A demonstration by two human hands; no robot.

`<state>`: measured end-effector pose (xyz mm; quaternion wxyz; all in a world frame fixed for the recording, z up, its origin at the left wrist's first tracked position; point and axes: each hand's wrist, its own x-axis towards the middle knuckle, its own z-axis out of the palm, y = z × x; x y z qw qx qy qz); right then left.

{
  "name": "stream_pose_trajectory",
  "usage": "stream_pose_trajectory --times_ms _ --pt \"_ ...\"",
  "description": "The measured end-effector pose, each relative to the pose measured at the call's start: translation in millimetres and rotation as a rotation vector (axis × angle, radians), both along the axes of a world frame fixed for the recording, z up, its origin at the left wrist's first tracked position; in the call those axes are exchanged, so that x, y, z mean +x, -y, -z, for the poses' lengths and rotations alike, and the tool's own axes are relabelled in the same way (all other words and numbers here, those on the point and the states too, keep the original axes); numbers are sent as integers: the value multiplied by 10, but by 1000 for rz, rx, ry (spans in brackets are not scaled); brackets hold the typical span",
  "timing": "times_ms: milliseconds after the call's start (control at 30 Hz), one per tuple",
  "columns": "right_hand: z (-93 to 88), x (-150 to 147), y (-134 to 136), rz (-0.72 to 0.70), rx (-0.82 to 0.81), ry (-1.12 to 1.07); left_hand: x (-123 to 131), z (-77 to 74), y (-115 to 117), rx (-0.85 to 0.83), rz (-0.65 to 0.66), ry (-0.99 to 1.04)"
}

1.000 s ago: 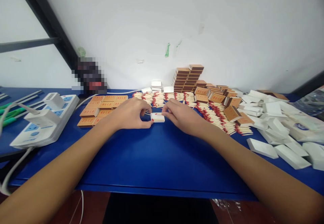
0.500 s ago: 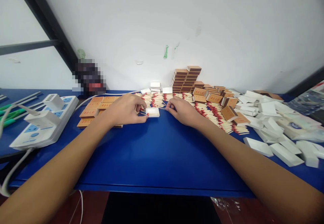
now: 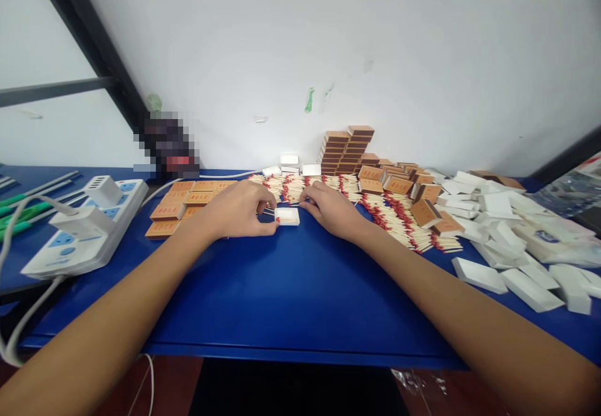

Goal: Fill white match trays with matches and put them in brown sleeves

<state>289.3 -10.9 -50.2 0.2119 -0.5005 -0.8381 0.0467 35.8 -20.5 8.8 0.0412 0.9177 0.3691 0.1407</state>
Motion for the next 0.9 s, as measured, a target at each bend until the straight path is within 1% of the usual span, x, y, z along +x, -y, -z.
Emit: stream_pose_trajectory --times_ms 333,433,500,600,667,800,900 --pt "-12 -15 -9 10 -33 29 17 24 9 -27 -3 -6" --pt "-63 8 20 10 -45 61 27 29 11 -27 -1 -5" --pt "-115 15 63 1 -23 43 36 32 14 -29 -6 -8" --pt "-192 -21 170 -21 22 -10 46 40 16 -26 -7 -7" --pt "-220 -73 251 -38 13 -9 46 45 14 -22 5 -5" --pt "-189 -142 322 -106 -41 0 31 42 4 -19 7 -7" --pt "-126 -109 260 -139 -1 -118 10 28 -10 -19 -5 1"
